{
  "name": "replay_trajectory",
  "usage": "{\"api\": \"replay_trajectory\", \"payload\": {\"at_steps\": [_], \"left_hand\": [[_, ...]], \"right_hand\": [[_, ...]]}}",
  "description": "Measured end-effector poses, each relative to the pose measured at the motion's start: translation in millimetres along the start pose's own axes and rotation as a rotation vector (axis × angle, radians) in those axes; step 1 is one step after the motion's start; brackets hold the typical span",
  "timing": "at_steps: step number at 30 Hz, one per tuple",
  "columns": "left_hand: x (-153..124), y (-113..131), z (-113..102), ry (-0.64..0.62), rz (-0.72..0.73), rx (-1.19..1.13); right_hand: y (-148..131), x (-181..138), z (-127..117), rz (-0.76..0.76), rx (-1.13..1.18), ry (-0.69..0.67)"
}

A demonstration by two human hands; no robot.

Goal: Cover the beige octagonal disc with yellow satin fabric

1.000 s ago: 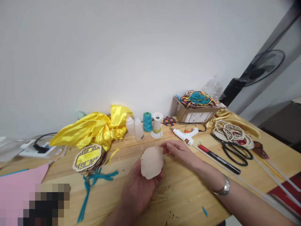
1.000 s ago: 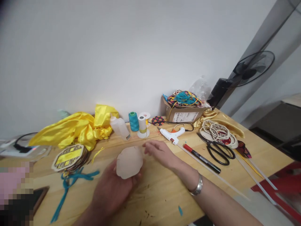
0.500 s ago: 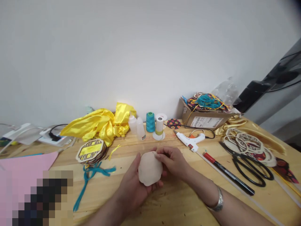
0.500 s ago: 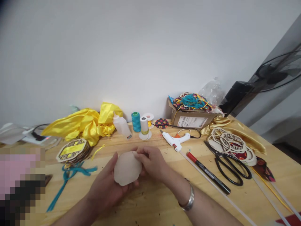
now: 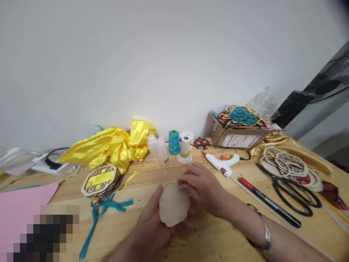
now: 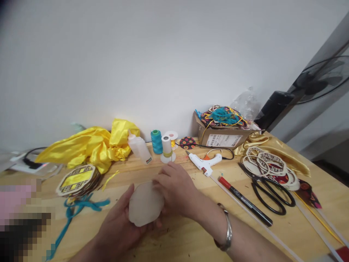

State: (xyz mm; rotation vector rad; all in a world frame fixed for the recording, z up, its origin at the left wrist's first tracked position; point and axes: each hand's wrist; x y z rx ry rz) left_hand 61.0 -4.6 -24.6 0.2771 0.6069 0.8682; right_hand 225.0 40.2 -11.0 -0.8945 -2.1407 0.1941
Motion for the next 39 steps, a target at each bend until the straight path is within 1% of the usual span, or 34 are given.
{"api": "replay_trajectory", "payload": {"at_steps": [4,7,8,9,11,13,14,15,16,18,19,20,21,22,24,27,29,30,31,32,35,39], "left_hand": [[3,0,-1,0.046,-0.039,0.029],[4,-1,-2,0.068,-0.065,0.076],[4,-1,-2,0.064,-0.072,0.088],[3,0,-3,0.054,-0.076,0.095],[2,1,-3,0.035,-0.061,0.097],[0,4,-1,0.052,-0.016,0.086],[0,6,-1,0.072,0.02,0.075],[0,8,1,0.102,0.061,0.059],[-1,9,2,0.137,0.098,0.043],[0,12,4,0.205,0.161,0.029],[0,13,4,0.237,0.184,0.032],[0,14,5,0.259,0.196,0.033],[0,14,5,0.27,0.203,0.03],[0,14,5,0.27,0.212,0.021],[0,14,5,0.263,0.234,-0.004],[-1,14,6,0.262,0.24,-0.029],[-1,13,7,0.256,0.224,-0.041],[-1,12,7,0.248,0.214,-0.042],[0,11,8,0.236,0.204,-0.041],[0,10,8,0.225,0.2,-0.041],[1,6,7,0.196,0.172,-0.051],[0,4,2,0.165,0.152,-0.05]], "right_hand": [[7,-7,8,-0.071,-0.053,0.039],[11,-11,13,-0.16,-0.166,-0.016],[12,-12,13,-0.167,-0.194,-0.022],[12,-12,13,-0.152,-0.21,-0.012],[13,-12,7,-0.042,-0.191,0.076],[10,-12,-3,0.114,-0.075,0.18],[7,-12,-9,0.18,0.031,0.187],[4,-12,-15,0.211,0.17,0.143],[-1,-12,-21,0.222,0.339,0.016],[-10,-13,-29,0.159,0.636,-0.343],[-14,-14,-31,0.133,0.711,-0.477],[-17,-14,-31,0.119,0.738,-0.561],[-19,-14,-31,0.13,0.721,-0.586],[-19,-14,-29,0.169,0.681,-0.565],[-16,-14,-23,0.295,0.584,-0.472],[-6,-16,-12,0.492,0.415,-0.284],[-2,-18,-5,0.562,0.304,-0.161],[0,-18,-2,0.577,0.274,-0.127],[0,-19,0,0.588,0.273,-0.124],[0,-20,1,0.597,0.295,-0.152],[-3,-20,2,0.619,0.396,-0.27],[-6,-20,1,0.616,0.438,-0.32]]}}
Point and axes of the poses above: each hand's wrist, its own x-axis towards the middle knuckle, its own z-axis out of the palm, y = z × x, and after that the axes turned 7 degrees about y, right-handed
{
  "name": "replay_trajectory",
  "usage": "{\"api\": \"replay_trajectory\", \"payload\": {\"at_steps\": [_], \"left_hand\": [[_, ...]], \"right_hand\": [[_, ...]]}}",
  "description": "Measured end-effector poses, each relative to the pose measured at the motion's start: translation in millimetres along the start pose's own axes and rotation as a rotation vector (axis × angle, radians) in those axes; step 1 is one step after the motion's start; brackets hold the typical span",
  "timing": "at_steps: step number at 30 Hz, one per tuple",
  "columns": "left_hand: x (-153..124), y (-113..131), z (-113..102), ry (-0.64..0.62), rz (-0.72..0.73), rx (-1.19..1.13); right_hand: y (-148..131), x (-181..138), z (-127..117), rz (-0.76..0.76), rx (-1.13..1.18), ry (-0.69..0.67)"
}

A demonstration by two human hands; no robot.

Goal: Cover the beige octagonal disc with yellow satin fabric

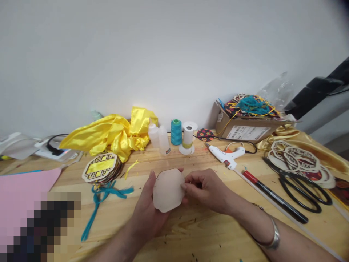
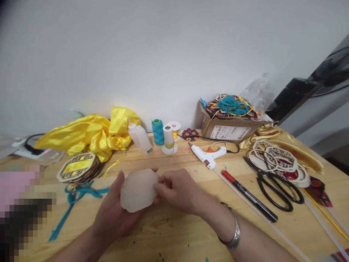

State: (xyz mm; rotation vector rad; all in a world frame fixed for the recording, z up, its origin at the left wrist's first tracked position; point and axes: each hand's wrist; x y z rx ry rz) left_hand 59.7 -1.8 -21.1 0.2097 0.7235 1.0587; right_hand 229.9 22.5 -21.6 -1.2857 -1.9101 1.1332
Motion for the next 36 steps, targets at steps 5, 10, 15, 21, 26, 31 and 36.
{"api": "replay_trajectory", "payload": {"at_steps": [5,10,15,21,26,31,36], "left_hand": [[-1,-2,0,0.018,-0.03,0.03],[0,-5,3,0.08,0.009,0.072],[-2,-4,6,0.093,0.048,0.097],[-3,-2,6,0.049,0.028,0.073],[-1,-4,0,0.036,0.014,0.066],[-1,-6,1,0.046,0.032,0.075],[-4,-5,3,0.094,0.089,0.125]], "right_hand": [[-2,-3,5,-0.033,-0.139,0.059],[-3,-7,12,-0.134,-0.321,0.159],[-5,-9,13,-0.201,-0.391,0.181],[-8,-7,6,-0.079,-0.137,0.03],[-6,-6,8,-0.065,-0.142,0.037],[-7,-8,14,-0.11,-0.304,0.146],[-10,-9,11,-0.113,-0.244,0.118]]}}
Point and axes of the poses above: each hand's wrist, its own x-axis towards the middle knuckle, its own z-axis out of the palm, y = z × x, and after that the axes turned 7 degrees about y, right-handed
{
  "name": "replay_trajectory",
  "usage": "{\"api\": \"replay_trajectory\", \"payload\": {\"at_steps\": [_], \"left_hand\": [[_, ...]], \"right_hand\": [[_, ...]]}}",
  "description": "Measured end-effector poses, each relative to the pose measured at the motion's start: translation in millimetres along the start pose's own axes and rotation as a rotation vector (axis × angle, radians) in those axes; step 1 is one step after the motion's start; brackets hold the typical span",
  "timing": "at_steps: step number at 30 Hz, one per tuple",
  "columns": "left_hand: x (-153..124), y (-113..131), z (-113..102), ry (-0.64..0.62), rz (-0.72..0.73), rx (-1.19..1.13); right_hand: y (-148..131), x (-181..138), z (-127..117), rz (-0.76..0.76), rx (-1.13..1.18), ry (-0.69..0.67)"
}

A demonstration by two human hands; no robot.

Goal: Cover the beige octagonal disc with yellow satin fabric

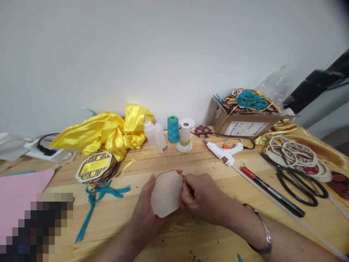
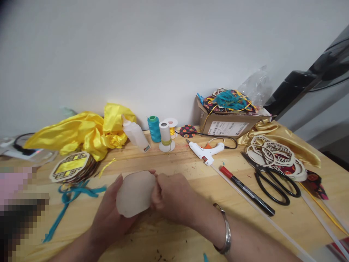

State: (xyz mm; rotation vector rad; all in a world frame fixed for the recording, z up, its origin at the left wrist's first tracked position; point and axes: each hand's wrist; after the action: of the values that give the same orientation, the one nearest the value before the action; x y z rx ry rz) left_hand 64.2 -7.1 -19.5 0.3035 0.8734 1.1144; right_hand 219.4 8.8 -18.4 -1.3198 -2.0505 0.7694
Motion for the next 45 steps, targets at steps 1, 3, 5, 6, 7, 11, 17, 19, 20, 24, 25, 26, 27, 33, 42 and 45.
{"api": "replay_trajectory", "payload": {"at_steps": [1,3,5,6,7,11,17,19,20,24,25,26,27,33,42,45], "left_hand": [[0,1,0,-0.011,-0.004,-0.009],[0,2,0,-0.039,-0.03,-0.038],[1,4,1,-0.051,-0.049,-0.062],[1,4,2,-0.049,-0.052,-0.07],[2,4,3,-0.044,-0.062,-0.075],[3,4,4,-0.019,-0.088,-0.076],[2,1,2,0.018,-0.089,-0.062],[1,-1,1,0.022,-0.063,-0.048],[1,-1,0,0.015,-0.043,-0.044],[1,0,1,-0.056,0.004,-0.046],[1,1,1,-0.072,0.003,-0.047],[1,2,2,-0.082,-0.001,-0.048],[1,3,3,-0.083,-0.003,-0.052],[1,4,4,-0.051,-0.065,-0.065],[0,2,1,-0.062,-0.122,-0.062],[0,0,-4,-0.243,-0.153,-0.039]], "right_hand": [[-1,0,-2,-0.002,0.058,-0.022],[-1,1,-6,-0.016,0.163,-0.062],[0,2,-8,-0.015,0.206,-0.089],[1,3,-8,0.0,0.202,-0.093],[2,3,-8,0.019,0.192,-0.097],[6,3,-3,0.057,0.153,-0.118],[6,-1,4,0.004,-0.014,-0.019],[5,-2,6,-0.004,-0.018,-0.002],[4,-2,6,-0.005,-0.003,-0.002],[3,1,2,-0.001,0.158,-0.035],[3,1,0,-0.008,0.214,-0.054],[4,2,-2,-0.013,0.265,-0.079],[4,3,-3,-0.011,0.302,-0.107],[8,3,-3,0.075,0.218,-0.13],[9,6,-11,0.009,0.019,-0.03],[2,8,-19,0.008,-0.076,-0.058]]}}
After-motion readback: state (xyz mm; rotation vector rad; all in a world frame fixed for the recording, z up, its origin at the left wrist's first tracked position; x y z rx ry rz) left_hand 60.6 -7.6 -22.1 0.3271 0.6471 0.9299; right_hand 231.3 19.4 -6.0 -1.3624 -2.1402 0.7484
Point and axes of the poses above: each hand's wrist, its own x-axis towards the middle knuckle, its own z-axis out of the palm, y = z × x, and after that the axes turned 7 degrees about y, right-handed
